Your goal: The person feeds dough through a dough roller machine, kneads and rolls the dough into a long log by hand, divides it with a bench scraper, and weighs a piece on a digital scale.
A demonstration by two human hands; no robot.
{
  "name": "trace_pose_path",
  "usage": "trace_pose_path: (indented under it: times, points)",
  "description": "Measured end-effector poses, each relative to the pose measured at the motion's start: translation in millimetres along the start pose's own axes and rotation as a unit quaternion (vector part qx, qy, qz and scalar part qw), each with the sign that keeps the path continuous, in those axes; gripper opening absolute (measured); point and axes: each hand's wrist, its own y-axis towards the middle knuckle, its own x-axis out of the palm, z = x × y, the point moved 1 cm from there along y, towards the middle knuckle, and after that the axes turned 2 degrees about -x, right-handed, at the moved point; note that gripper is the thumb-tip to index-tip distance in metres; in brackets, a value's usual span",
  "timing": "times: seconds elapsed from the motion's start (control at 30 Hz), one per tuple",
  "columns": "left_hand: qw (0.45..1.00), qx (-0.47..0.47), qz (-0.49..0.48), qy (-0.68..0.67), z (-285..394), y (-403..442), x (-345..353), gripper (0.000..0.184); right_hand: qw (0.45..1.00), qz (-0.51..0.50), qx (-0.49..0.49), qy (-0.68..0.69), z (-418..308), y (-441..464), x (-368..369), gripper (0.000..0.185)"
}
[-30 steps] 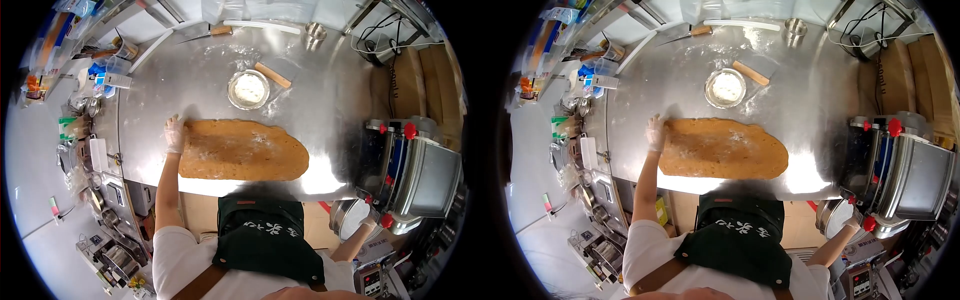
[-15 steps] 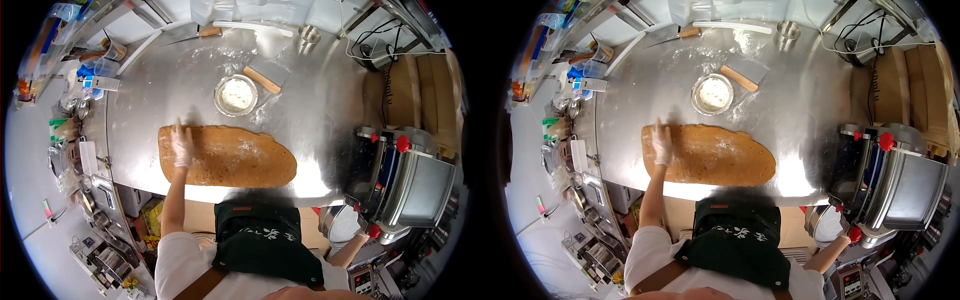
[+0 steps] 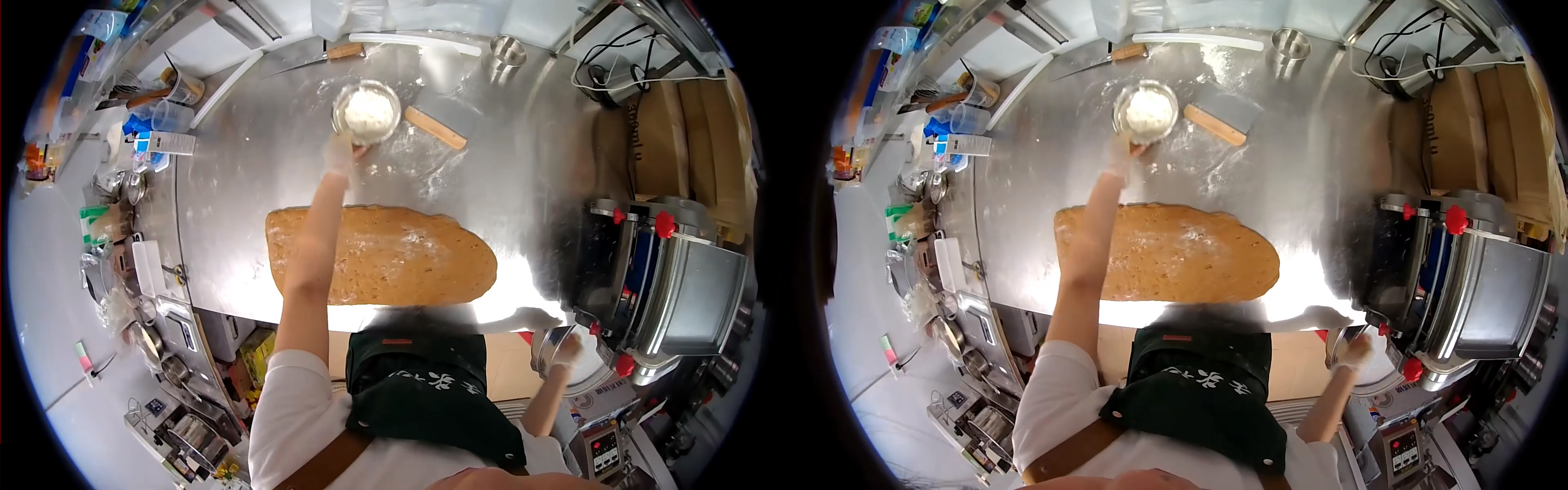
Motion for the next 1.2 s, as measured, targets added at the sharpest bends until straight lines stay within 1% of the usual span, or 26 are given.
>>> trace_pose_path:
  times: [0.03, 0.07, 0.1, 0.13, 0.17, 0.2, 0.23, 0.3, 0.37, 0.4, 0.43, 0.47, 0.53, 0.57, 0.63, 0.73, 0.77, 0.8, 0.83, 0.87, 0.93, 0.97, 1.0, 1.07, 1.17, 1.2]
  points:
    - [0.999, 0.012, -0.001, 0.035, 10.7, -1.1, -3.1, 0.028, 0.995, -0.054, 0.035, 0.073, -30.8, -8.2, 16.4, 0.024]
    - [0.997, 0.025, -0.001, 0.069, 21.8, -2.4, -6.0, 0.027, 0.894, -0.075, 0.27, 0.35, -76.3, 7.7, 20.9, 0.025]
    - [0.989, 0.051, 0.02, 0.134, 33.6, -16.6, -6.3, 0.027, 0.672, 0.052, 0.491, 0.552, -127.9, 24.8, 20.3, 0.026]
    - [0.976, 0.077, 0.039, 0.199, 42.1, -32.2, -8.3, 0.027, 0.728, 0.019, 0.41, 0.55, -188.9, 51.0, 7.0, 0.026]
    - [0.946, 0.123, 0.038, 0.297, 40.2, -57.8, -7.1, 0.024, 0.825, -0.029, 0.261, 0.501, -241.8, 79.2, -6.9, 0.026]
    - [0.904, 0.17, 0.036, 0.39, 31.0, -83.0, -2.3, 0.022, 0.884, -0.038, 0.121, 0.45, -291.2, 107.5, -19.2, 0.027]
    - [0.81, 0.25, 0.019, 0.53, -21.2, -71.3, -7.7, 0.021, 0.912, -0.044, 0.015, 0.408, -331.4, 133.7, -27.6, 0.028]
    - [0.7, 0.314, -0.09, 0.635, -68.4, -96.3, 1.1, 0.022, 0.933, -0.06, -0.118, 0.334, -389.7, 174.2, -24.6, 0.031]
    - [0.681, 0.328, -0.186, 0.627, -67.7, -138.8, 20.8, 0.029, 0.95, -0.111, -0.146, 0.252, -409.7, 190.4, 0.8, 0.034]
    - [0.673, 0.334, -0.201, 0.629, -71.9, -141.9, 24.0, 0.031, 0.951, -0.136, -0.144, 0.237, -417.5, 197.2, 3.5, 0.036]
    - [0.665, 0.339, -0.216, 0.63, -75.9, -145.2, 27.1, 0.033, 0.946, -0.158, -0.133, 0.248, -419.1, 199.8, 2.5, 0.038]
    - [0.673, 0.324, -0.239, 0.62, -77.7, -146.0, 27.0, 0.033, 0.937, -0.181, -0.119, 0.275, -417.8, 199.3, -0.9, 0.037]
    - [0.704, 0.356, -0.285, 0.545, -87.2, -148.4, 17.3, 0.024, 0.91, -0.226, -0.13, 0.324, -418.1, 188.8, -23.9, 0.034]
    - [0.684, 0.369, -0.289, 0.559, -94.1, -154.4, 12.3, 0.023, 0.894, -0.246, -0.136, 0.348, -416.8, 181.8, -31.8, 0.033]
    - [0.643, 0.393, -0.299, 0.585, -106.3, -177.2, 2.1, 0.022, 0.903, -0.219, -0.192, 0.316, -409.2, 162.9, -32.7, 0.032]
    - [0.611, 0.449, -0.272, 0.592, -115.5, -200.1, -11.0, 0.027, 0.91, -0.102, -0.285, 0.283, -402.5, 143.8, -18.1, 0.032]
    - [0.614, 0.443, -0.282, 0.59, -118.5, -203.1, -13.1, 0.04, 0.911, -0.07, -0.3, 0.276, -401.9, 141.7, -13.0, 0.032]
    - [0.629, 0.437, -0.281, 0.578, -116.2, -204.6, -11.5, 0.042, 0.91, -0.036, -0.313, 0.27, -404.6, 140.2, -11.0, 0.031]
    - [0.64, 0.412, -0.294, 0.578, -113.3, -205.2, -10.0, 0.04, 0.908, -0.048, -0.317, 0.27, -404.4, 142.8, -9.8, 0.029]
    - [0.652, 0.388, -0.301, 0.577, -108.6, -202.8, -9.1, 0.038, 0.909, -0.104, -0.29, 0.281, -402.6, 147.4, -9.2, 0.028]
    - [0.752, 0.377, -0.278, 0.464, -91.3, -187.5, -28.4, 0.034, 0.899, -0.219, -0.236, 0.296, -405.5, 155.0, -15.4, 0.026]
    - [0.792, 0.374, -0.265, 0.404, -78.2, -171.1, -41.8, 0.032, 0.909, -0.179, -0.247, 0.284, -414.5, 158.2, -20.4, 0.025]
    - [0.777, 0.387, -0.226, 0.443, -62.0, -156.9, -55.8, 0.032, 0.905, -0.135, -0.269, 0.3, -434.2, 162.0, -25.7, 0.025]
    - [0.705, 0.388, -0.166, 0.57, -38.8, -126.2, -84.7, 0.032, 0.894, -0.057, -0.305, 0.323, -478.5, 163.7, -30.7, 0.026]
    - [0.66, 0.371, -0.212, 0.617, -43.2, -110.8, -105.5, 0.031, 0.884, -0.114, -0.313, 0.329, -531.5, 165.3, -3.2, 0.029]
    - [0.677, 0.36, -0.222, 0.602, -47.1, -111.3, -106.6, 0.031, 0.88, -0.13, -0.317, 0.328, -540.1, 163.3, 3.3, 0.03]
